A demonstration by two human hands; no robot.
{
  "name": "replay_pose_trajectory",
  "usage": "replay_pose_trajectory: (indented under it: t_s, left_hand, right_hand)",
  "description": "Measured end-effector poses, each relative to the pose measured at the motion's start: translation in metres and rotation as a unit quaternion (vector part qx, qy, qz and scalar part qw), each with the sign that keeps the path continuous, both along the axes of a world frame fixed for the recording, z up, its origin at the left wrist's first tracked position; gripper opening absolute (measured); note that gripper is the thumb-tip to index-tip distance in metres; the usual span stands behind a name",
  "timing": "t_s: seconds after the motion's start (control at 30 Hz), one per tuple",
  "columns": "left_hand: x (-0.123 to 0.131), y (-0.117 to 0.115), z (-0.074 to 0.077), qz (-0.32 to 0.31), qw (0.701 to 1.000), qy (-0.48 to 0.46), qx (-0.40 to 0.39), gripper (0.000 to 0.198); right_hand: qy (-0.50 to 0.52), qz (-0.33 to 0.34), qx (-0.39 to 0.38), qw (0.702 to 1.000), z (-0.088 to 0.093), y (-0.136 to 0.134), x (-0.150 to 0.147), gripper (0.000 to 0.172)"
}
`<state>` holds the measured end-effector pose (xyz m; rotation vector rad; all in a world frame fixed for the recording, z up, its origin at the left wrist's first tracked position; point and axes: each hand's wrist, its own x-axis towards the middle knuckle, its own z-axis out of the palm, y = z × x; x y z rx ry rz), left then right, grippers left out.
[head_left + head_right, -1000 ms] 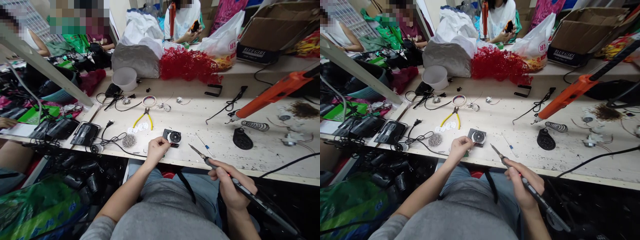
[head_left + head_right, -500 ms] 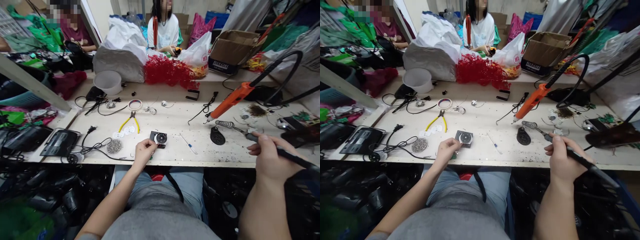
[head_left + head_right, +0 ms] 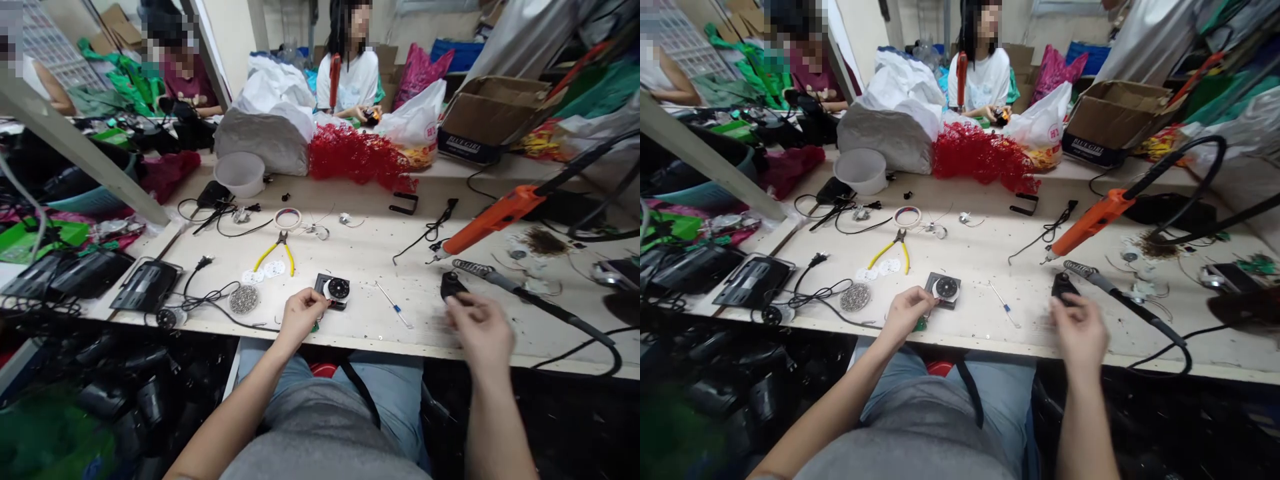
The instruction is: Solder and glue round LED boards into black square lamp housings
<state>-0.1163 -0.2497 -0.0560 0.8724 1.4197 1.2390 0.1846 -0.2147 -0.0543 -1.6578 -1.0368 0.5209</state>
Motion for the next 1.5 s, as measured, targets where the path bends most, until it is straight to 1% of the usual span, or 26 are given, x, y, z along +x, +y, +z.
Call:
replay_pose_trajectory:
  t_s: [0.03, 0.1, 0.17, 0.23, 0.27, 0.33, 0.4, 0.5, 0.6, 0.7, 0.77, 0.9, 1.0, 1.07, 1.13, 1.2, 1.23, 1.3, 1.4, 1.47, 1.5]
  left_hand:
    - [-0.001, 0.001, 0.0, -0.003, 1.0, 0.004, 0.0, 0.015]
    - [-0.002, 0.002, -0.001, -0.01, 1.0, 0.013, 0.0, 0.017]
    - [-0.002, 0.003, -0.001, -0.018, 1.0, 0.019, 0.001, 0.018]
    - [-0.003, 0.003, -0.001, -0.025, 0.999, 0.022, 0.005, 0.019]
    - [-0.003, 0.003, -0.001, -0.028, 0.999, 0.022, 0.007, 0.019]
    - [-0.004, 0.002, -0.001, -0.031, 0.999, 0.022, 0.011, 0.019]
    - [-0.005, 0.002, -0.001, -0.035, 0.999, 0.017, 0.013, 0.018]
    - [-0.005, 0.001, 0.0, -0.039, 0.999, 0.009, 0.013, 0.016]
    - [-0.002, 0.001, 0.001, -0.03, 1.0, -0.007, 0.001, 0.017]
    - [0.001, 0.001, 0.002, -0.006, 0.999, -0.038, -0.015, 0.028]
    - [0.001, 0.0, 0.002, 0.001, 0.999, -0.045, -0.012, 0.035]
    - [-0.005, -0.004, 0.003, -0.009, 0.999, -0.039, 0.015, 0.032]
    - [-0.018, -0.007, 0.003, -0.009, 0.999, -0.018, 0.034, 0.031]
    - [-0.029, -0.01, 0.0, -0.003, 0.999, 0.03, 0.038, 0.029]
    - [-0.042, -0.015, -0.003, 0.003, 0.994, 0.097, 0.043, 0.025]
    - [-0.053, -0.021, -0.006, 0.0, 0.983, 0.174, 0.054, 0.02]
    - [-0.057, -0.025, -0.007, -0.012, 0.975, 0.213, 0.061, 0.018]
    - [-0.063, -0.032, -0.009, -0.055, 0.952, 0.292, 0.07, 0.02]
    - [-0.067, -0.042, -0.008, -0.121, 0.904, 0.404, 0.071, 0.03]
    - [-0.074, -0.047, -0.005, -0.146, 0.875, 0.455, 0.075, 0.03]
    - [-0.081, -0.049, -0.003, -0.157, 0.865, 0.47, 0.08, 0.028]
  right_hand:
    - [-0.001, 0.03, -0.002, 1.0, -0.005, -0.005, -0.012, 0.044]
    - [-0.041, 0.149, 0.005, 0.988, -0.011, -0.01, -0.041, 0.036]
    - [-0.093, 0.259, 0.039, 0.961, -0.01, -0.01, -0.07, 0.028]
    - [-0.14, 0.352, 0.074, 0.923, -0.005, -0.004, -0.094, 0.032]
    - [-0.161, 0.388, 0.086, 0.903, -0.003, -0.001, -0.103, 0.036]
    - [-0.194, 0.44, 0.099, 0.871, -0.001, 0.005, -0.116, 0.043]
    - [-0.208, 0.466, 0.099, 0.854, -0.002, 0.009, -0.122, 0.044]
    - [-0.207, 0.474, 0.093, 0.851, -0.007, 0.012, -0.123, 0.042]
    - [-0.202, 0.465, 0.091, 0.857, -0.013, 0.013, -0.121, 0.044]
    - [-0.2, 0.44, 0.087, 0.871, -0.016, 0.011, -0.121, 0.046]
    - [-0.206, 0.423, 0.086, 0.878, -0.016, 0.009, -0.122, 0.047]
    - [-0.221, 0.383, 0.121, 0.889, -0.013, 0.009, -0.127, 0.048]
    - [-0.221, 0.354, 0.138, 0.898, -0.011, 0.013, -0.128, 0.047]
    - [-0.218, 0.338, 0.136, 0.905, -0.012, 0.015, -0.128, 0.045]
    - [-0.213, 0.323, 0.131, 0.913, -0.014, 0.017, -0.126, 0.044]
    - [-0.207, 0.312, 0.121, 0.919, -0.017, 0.016, -0.125, 0.044]
    - [-0.203, 0.307, 0.116, 0.922, -0.018, 0.015, -0.125, 0.043]
    - [-0.196, 0.298, 0.11, 0.928, -0.021, 0.014, -0.125, 0.042]
    - [-0.192, 0.284, 0.108, 0.933, -0.022, 0.012, -0.126, 0.042]
    - [-0.191, 0.281, 0.105, 0.934, -0.022, 0.012, -0.125, 0.043]
    - [-0.19, 0.281, 0.103, 0.935, -0.022, 0.013, -0.125, 0.043]
